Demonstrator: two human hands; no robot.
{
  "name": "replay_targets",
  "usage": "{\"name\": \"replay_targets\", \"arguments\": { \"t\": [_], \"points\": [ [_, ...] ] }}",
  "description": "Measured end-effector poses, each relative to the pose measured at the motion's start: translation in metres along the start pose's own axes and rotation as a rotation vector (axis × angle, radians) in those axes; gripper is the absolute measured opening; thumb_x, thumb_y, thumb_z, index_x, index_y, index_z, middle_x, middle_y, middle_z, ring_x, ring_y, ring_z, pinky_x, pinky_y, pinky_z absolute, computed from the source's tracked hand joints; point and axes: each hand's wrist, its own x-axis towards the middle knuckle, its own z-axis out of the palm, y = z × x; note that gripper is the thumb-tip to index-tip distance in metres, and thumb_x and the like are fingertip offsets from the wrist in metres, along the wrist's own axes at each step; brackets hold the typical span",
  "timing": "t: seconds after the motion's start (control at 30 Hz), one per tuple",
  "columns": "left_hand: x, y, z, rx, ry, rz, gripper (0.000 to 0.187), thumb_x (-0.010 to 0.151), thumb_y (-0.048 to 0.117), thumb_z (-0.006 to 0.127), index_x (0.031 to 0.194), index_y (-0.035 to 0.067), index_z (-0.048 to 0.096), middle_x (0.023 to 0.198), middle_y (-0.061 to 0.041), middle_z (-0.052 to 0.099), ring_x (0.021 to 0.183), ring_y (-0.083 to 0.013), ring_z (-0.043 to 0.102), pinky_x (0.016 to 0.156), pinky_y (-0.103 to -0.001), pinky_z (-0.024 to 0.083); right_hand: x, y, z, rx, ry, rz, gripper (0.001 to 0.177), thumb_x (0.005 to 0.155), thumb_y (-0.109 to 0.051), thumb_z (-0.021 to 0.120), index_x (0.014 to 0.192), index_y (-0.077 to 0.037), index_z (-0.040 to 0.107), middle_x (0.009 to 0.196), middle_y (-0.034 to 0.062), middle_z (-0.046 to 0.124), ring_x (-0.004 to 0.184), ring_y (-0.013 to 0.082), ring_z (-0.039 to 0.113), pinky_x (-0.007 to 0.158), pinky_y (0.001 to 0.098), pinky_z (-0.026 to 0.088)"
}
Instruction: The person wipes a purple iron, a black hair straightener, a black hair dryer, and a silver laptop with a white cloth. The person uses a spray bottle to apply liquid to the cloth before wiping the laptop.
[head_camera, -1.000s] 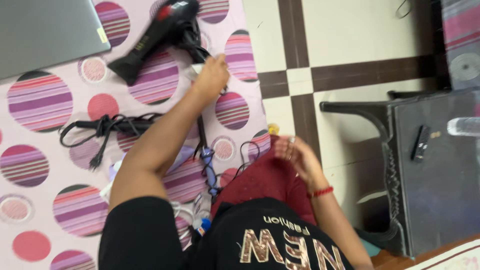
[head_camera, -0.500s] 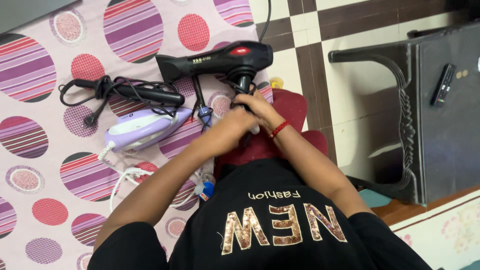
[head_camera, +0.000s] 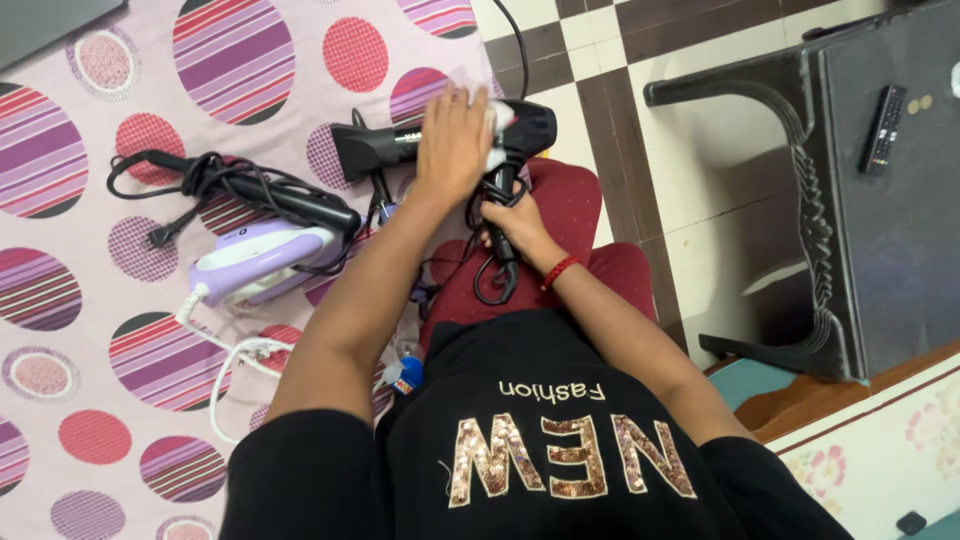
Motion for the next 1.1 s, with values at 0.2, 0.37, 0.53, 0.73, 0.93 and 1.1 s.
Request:
{"name": "replay_targets", "arguments": {
  "t": [0.2,0.37,0.53,0.73,0.93,1.1],
  "points": [
    [0.048,-0.036,-0.022,0.121,-0.35,-0.228,0.043,0.102,0.037,0.043,0.125,0.011,0.068,0.163,-0.022,0.029,0.153,-0.037,0.011,0.121,-0.06,0.004,-0.007,-0.007,-0.001,0.07,-0.034,0.048,0.028,0.089,-0.005,0.068,0.113,-0.004,0.053,0.082,0.0108,0.067,0.057,0.0202,0.067,0.048,0.0336,0.058],
    [-0.026,-0.039,-0.022,0.203,-0.015,0.0,0.053,0.107,0.036,0.051,0.144,-0.002,0.056,0.16,-0.025,0.04,0.155,-0.0371,0.022,0.124,-0.059,0.009,-0.003,-0.028,-0.021,0.429,-0.114,0.351,0.035,0.085,-0.006,0.064,0.116,0.002,0.052,0.089,0.017,0.07,0.07,0.0278,0.075,0.061,0.0395,0.066],
    [-0.065,-0.06,-0.017,0.05,0.02,-0.012,0.046,0.104,0.026,0.052,0.14,-0.001,0.06,0.151,-0.022,0.053,0.148,-0.0386,0.037,0.122,-0.056,0.02,0.003,-0.022,-0.033,0.324,-0.192,0.264,0.035,0.091,-0.006,0.067,0.12,0.007,0.054,0.087,0.0169,0.066,0.066,0.0248,0.071,0.054,0.0355,0.06],
    [-0.012,-0.036,-0.049,-0.74,0.228,-0.696,0.037,0.109,0.025,0.05,0.138,0.007,0.065,0.132,-0.016,0.071,0.123,-0.0301,0.067,0.109,-0.039,0.049,-0.031,-0.036,-0.02,-0.029,-0.06,-0.143,0.044,0.078,-0.005,0.071,0.118,-0.009,0.053,0.079,0.0104,0.066,0.056,0.0184,0.068,0.047,0.0314,0.058],
    [0.02,0.109,-0.091,-0.703,0.397,0.032,0.038,0.106,0.016,0.056,0.144,0.014,0.06,0.151,-0.009,0.06,0.148,-0.0257,0.048,0.127,-0.041,0.032,-0.049,-0.083,-0.029,-0.781,0.134,-0.62,0.041,0.075,-0.009,0.082,0.112,-0.001,0.066,0.094,0.0157,0.074,0.082,0.025,0.074,0.073,0.0404,0.059],
    [0.02,0.075,-0.065,-0.46,0.239,0.181,0.018,0.103,0.014,0.057,0.112,0.007,0.072,0.12,-0.015,0.074,0.127,-0.0325,0.062,0.113,-0.043,0.044,-0.067,-0.092,-0.021,-0.833,0.114,-0.608,0.052,0.077,-0.012,0.082,0.124,-0.003,0.06,0.107,0.0201,0.072,0.096,0.035,0.073,0.084,0.0416,0.058]
  ]
}}
